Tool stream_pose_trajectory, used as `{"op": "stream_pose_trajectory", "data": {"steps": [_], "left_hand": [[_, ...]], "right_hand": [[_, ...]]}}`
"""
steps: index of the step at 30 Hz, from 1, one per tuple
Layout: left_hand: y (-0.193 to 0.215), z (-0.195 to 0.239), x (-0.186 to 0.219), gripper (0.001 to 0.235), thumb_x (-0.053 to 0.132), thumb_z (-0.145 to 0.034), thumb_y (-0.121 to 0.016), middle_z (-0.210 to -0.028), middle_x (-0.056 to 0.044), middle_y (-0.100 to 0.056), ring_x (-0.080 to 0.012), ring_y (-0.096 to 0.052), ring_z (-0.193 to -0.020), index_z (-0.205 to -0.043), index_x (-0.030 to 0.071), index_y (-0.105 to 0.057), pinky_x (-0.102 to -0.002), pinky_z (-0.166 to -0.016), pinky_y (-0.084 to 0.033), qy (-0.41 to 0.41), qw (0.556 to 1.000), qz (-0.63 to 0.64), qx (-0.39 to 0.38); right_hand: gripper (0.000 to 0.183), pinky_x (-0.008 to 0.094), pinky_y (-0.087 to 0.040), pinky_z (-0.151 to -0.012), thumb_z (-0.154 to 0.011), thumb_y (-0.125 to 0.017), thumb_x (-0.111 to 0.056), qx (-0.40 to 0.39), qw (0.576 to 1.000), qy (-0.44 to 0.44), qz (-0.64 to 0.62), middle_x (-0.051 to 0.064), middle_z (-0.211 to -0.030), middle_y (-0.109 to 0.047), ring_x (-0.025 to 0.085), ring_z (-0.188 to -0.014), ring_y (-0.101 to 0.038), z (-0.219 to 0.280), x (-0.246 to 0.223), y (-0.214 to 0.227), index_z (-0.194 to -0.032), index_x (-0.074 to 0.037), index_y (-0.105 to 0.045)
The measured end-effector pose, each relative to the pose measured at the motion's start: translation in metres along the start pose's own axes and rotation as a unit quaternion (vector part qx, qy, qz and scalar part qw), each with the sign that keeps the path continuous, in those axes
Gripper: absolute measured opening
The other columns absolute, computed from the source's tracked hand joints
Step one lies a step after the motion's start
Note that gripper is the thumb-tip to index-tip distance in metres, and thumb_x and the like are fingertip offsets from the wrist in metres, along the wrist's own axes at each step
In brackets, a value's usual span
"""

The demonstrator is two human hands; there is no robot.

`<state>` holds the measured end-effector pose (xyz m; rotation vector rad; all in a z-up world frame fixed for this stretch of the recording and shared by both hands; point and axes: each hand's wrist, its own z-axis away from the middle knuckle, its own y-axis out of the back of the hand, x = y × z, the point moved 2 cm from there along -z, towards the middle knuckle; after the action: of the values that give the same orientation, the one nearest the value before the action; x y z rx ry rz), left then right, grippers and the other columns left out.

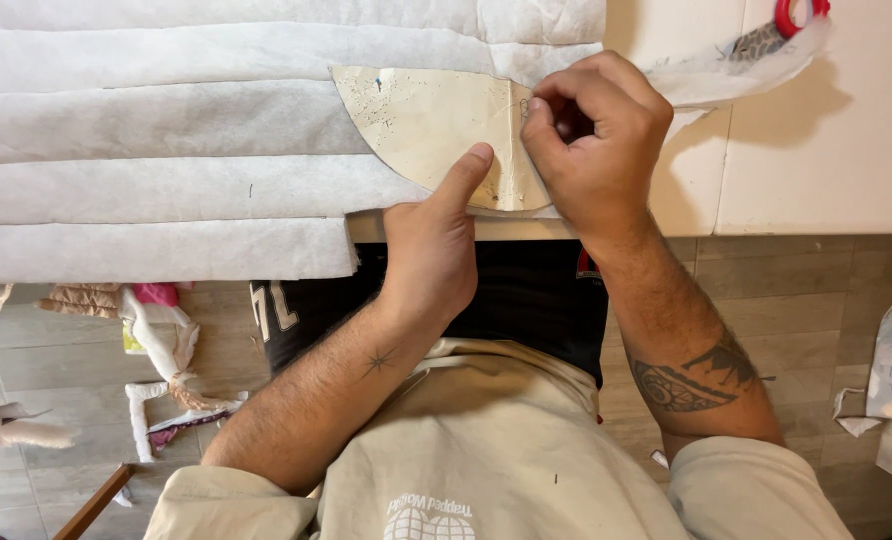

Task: The person uses a paper template to mark and cut out shapes from a piece of quilted fabric using scissors on a workshop table.

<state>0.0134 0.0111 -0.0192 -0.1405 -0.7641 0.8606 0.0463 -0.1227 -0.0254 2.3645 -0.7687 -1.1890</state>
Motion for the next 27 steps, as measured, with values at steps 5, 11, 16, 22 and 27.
{"op": "stream_pose_trajectory", "data": {"steps": [5,11,16,22,27], "left_hand": [[-0.001,0.003,0.003,0.042,0.005,-0.075,-0.074,-0.118,-0.014,-0.074,-0.0215,-0.069,-0.106,-0.115,-0.009,-0.070,-0.034,-0.100,-0.056,0.025,1.000,-0.003,0.002],[-0.001,0.005,0.006,0.048,0.003,-0.074,-0.072,-0.124,-0.017,-0.072,-0.0237,-0.068,-0.110,-0.120,-0.011,-0.067,-0.034,-0.103,-0.055,0.057,0.998,0.032,-0.011],[0.002,0.001,0.001,0.055,0.001,-0.075,-0.071,-0.129,-0.018,-0.069,-0.0252,-0.066,-0.115,-0.129,-0.009,-0.063,-0.037,-0.106,-0.053,0.058,0.995,0.074,-0.045],[0.002,-0.002,-0.002,0.042,-0.001,-0.078,-0.072,-0.122,-0.018,-0.072,-0.0225,-0.068,-0.109,-0.118,-0.011,-0.067,-0.032,-0.102,-0.055,0.039,0.996,0.070,-0.024],[0.002,-0.003,-0.007,0.047,0.000,-0.077,-0.071,-0.124,-0.018,-0.072,-0.0236,-0.068,-0.110,-0.122,-0.011,-0.067,-0.034,-0.104,-0.055,0.010,0.999,0.050,-0.013]], "right_hand": [[0.008,0.030,-0.040,-0.053,-0.087,-0.068,0.011,-0.006,1.000,-0.003,0.011,0.014,-0.079,-0.061,0.019,-0.060,-0.050,0.001,0.002,-0.002,-0.082,0.005,-0.067],[0.006,0.031,-0.041,-0.054,-0.088,-0.066,0.010,-0.022,1.000,0.000,0.013,0.015,-0.080,-0.062,0.020,-0.063,-0.052,0.002,0.005,-0.004,-0.084,0.006,-0.069],[0.011,0.032,-0.043,-0.055,-0.091,-0.064,0.000,-0.057,0.998,0.003,-0.013,0.016,-0.082,-0.063,0.022,-0.065,-0.055,0.001,0.003,-0.002,-0.088,0.008,-0.072],[0.050,0.028,-0.037,-0.052,-0.097,-0.073,-0.044,-0.098,0.995,-0.013,-0.035,0.012,-0.084,-0.056,0.015,-0.063,-0.046,0.000,0.005,-0.004,-0.091,0.005,-0.064],[0.035,0.026,-0.040,-0.052,-0.090,-0.084,-0.025,-0.101,0.993,-0.048,-0.043,0.011,-0.086,-0.057,0.015,-0.067,-0.049,0.004,0.008,-0.003,-0.093,0.003,-0.063]]}}
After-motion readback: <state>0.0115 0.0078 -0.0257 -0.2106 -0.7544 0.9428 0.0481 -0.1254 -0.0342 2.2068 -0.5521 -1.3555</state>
